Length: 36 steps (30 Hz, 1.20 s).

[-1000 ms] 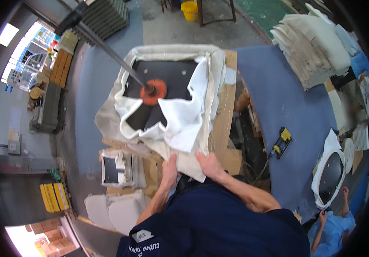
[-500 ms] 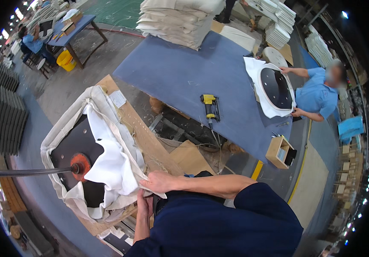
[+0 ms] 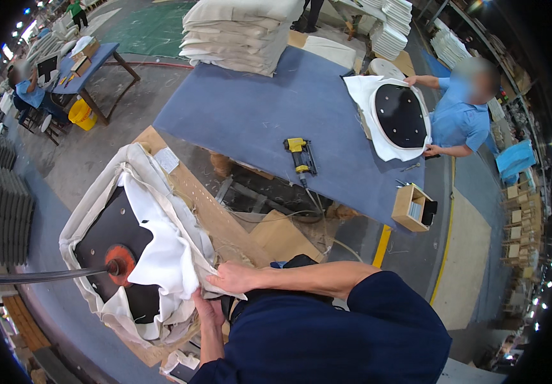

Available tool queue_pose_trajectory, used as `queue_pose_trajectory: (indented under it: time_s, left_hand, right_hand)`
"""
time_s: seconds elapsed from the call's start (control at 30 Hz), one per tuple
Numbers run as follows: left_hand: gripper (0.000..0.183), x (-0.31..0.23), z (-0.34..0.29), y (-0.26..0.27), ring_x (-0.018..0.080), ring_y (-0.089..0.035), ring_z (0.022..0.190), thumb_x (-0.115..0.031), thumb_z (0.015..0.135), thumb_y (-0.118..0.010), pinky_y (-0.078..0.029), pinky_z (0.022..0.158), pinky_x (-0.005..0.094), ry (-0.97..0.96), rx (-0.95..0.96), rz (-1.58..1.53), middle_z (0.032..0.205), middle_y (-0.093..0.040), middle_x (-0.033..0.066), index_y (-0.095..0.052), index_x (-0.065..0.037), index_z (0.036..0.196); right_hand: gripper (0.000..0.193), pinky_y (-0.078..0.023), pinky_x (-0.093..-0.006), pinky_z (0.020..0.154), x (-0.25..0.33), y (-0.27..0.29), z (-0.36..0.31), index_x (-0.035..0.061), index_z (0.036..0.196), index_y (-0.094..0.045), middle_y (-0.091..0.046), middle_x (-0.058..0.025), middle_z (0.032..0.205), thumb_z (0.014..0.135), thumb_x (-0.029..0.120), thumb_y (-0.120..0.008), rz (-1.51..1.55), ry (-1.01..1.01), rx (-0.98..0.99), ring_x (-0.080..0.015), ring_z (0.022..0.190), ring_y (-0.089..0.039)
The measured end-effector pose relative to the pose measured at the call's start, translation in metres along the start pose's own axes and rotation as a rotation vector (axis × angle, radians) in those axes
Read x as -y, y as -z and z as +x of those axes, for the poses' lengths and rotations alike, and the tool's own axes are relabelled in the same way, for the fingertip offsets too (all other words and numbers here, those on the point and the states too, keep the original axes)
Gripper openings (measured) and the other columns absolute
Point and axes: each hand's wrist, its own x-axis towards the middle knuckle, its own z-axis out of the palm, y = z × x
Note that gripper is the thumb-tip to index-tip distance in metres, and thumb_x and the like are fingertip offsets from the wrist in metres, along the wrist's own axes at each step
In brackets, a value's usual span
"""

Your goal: The person stretches and staples white fabric onto a black cushion base using a staple gun. They repeatedly pull the fabric taut and secure it around the edges of the cushion.

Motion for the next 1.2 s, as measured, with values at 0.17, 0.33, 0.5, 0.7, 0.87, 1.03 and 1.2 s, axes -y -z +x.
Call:
queue_pose_trajectory:
  time_s: [0.17, 0.33, 0.5, 0.7, 0.87, 1.03, 1.2]
  left_hand:
    - [0.063, -0.002, -0.002, -0.004, 0.0298, -0.053, 0.134, -0.045, 0.101, -0.055, -0.04, 0.115, 0.0466, 0.009, 0.024, -0.016, 0.145, -0.056, 0.0139, -0.046, -0.005, 0.148]
    - [0.058, -0.002, -0.012, -0.009, 0.0312, -0.051, 0.136, -0.039, 0.103, -0.05, -0.039, 0.117, 0.0497, -0.002, -0.041, 0.011, 0.148, -0.053, 0.0149, -0.045, -0.004, 0.149]
    - [0.049, 0.003, -0.009, 0.0, 0.0287, -0.06, 0.126, -0.037, 0.102, -0.056, -0.046, 0.11, 0.0458, -0.021, 0.002, -0.04, 0.137, -0.062, 0.0128, -0.055, -0.005, 0.139]
    - [0.045, 0.005, -0.004, 0.001, 0.0278, -0.062, 0.123, -0.033, 0.104, -0.053, -0.047, 0.11, 0.0452, 0.006, -0.011, -0.078, 0.136, -0.063, 0.0128, -0.054, -0.004, 0.139]
    - [0.046, 0.002, -0.002, -0.005, 0.0272, -0.061, 0.124, -0.034, 0.105, -0.053, -0.047, 0.11, 0.045, -0.017, -0.034, -0.033, 0.136, -0.064, 0.0136, -0.054, -0.003, 0.138]
    - [0.048, 0.005, 0.013, 0.01, 0.0285, -0.056, 0.131, -0.031, 0.108, -0.048, -0.044, 0.113, 0.046, -0.045, -0.052, -0.02, 0.142, -0.058, 0.0131, -0.047, -0.002, 0.145]
    - [0.047, 0.015, 0.021, 0.021, 0.0278, -0.057, 0.13, -0.029, 0.108, -0.05, -0.045, 0.112, 0.0447, -0.116, -0.081, 0.013, 0.142, -0.059, 0.0133, -0.048, -0.001, 0.145]
  right_hand:
    - [0.065, -0.052, -0.0584, 0.074, 0.0, -0.006, -0.001, -0.0126, 0.079, -0.067, -0.065, -0.0379, 0.08, 0.103, 0.044, -0.047, -0.03, -0.011, -0.009, -0.054, 0.08, -0.066]
    - [0.064, -0.052, -0.0578, 0.075, 0.004, -0.007, -0.006, -0.0143, 0.08, -0.066, -0.064, -0.0393, 0.08, 0.102, 0.043, -0.049, 0.036, -0.026, -0.036, -0.0544, 0.081, -0.067]
    - [0.063, -0.053, -0.0571, 0.075, 0.01, -0.005, -0.01, -0.0149, 0.08, -0.066, -0.064, -0.0393, 0.08, 0.101, 0.043, -0.05, 0.023, -0.044, -0.037, -0.0545, 0.082, -0.067]
    - [0.068, -0.051, -0.0576, 0.071, 0.0, -0.011, -0.009, -0.0145, 0.076, -0.067, -0.062, -0.0381, 0.074, 0.103, 0.046, -0.049, -0.036, -0.022, -0.088, -0.0534, 0.073, -0.066]
    - [0.068, -0.05, -0.0576, 0.071, 0.004, -0.012, -0.009, -0.0142, 0.075, -0.066, -0.062, -0.0381, 0.073, 0.103, 0.046, -0.049, -0.053, -0.037, -0.109, -0.0527, 0.073, -0.065]
    - [0.068, -0.05, -0.0573, 0.071, 0.007, -0.01, -0.008, -0.0141, 0.076, -0.066, -0.062, -0.0381, 0.074, 0.102, 0.046, -0.049, -0.058, -0.059, -0.078, -0.0525, 0.074, -0.066]
    - [0.068, -0.05, -0.0578, 0.072, -0.001, -0.013, -0.006, -0.0134, 0.076, -0.067, -0.063, -0.0377, 0.075, 0.102, 0.046, -0.048, -0.054, -0.055, -0.085, -0.053, 0.075, -0.066]
